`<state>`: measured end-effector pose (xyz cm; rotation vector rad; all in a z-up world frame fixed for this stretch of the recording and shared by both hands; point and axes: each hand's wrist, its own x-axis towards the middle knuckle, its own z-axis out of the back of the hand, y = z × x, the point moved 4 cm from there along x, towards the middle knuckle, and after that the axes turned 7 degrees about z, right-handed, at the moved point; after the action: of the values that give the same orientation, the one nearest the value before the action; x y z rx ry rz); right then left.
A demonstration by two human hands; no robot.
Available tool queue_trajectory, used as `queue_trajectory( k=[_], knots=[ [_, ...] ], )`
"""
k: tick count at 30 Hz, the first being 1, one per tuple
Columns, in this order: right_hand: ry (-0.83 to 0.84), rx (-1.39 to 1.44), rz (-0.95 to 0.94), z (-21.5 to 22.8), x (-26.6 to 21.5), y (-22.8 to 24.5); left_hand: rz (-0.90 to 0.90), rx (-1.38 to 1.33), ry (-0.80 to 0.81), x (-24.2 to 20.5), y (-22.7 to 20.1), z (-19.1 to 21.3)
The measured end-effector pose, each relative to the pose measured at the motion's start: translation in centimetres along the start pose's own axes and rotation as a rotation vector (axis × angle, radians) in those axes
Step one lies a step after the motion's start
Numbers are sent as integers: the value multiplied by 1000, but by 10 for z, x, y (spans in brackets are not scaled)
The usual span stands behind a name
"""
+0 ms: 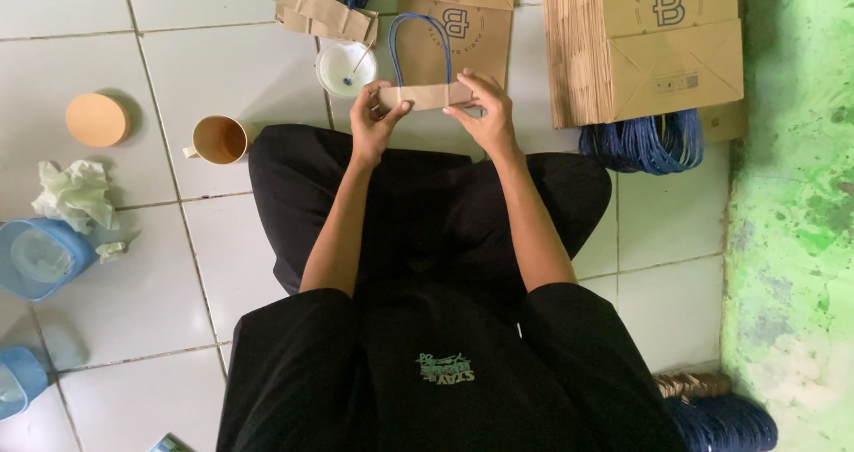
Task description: The person sits on the floor and assembles paper bags by applying glue to the edges of flat cardboard pieces and folding them into shape. They handle blue rope handles, inserting them into the bags and securing the structure by pressing the glued seams.
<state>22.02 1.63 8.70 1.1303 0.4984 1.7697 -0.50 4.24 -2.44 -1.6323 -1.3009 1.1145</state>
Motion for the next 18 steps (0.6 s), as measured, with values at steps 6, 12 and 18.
queue_trajectory(
  k=[6,12,18],
  knots=[
    [51,-121,121,-1,-1,-1,23,-32,61,-7,-15,-5],
    [78,-60,117,0,8,12,-7,-47,119,-4,-6,-6],
    [62,48,47,-1,3,-3,-32,-73,144,0,10,-2]
  ],
)
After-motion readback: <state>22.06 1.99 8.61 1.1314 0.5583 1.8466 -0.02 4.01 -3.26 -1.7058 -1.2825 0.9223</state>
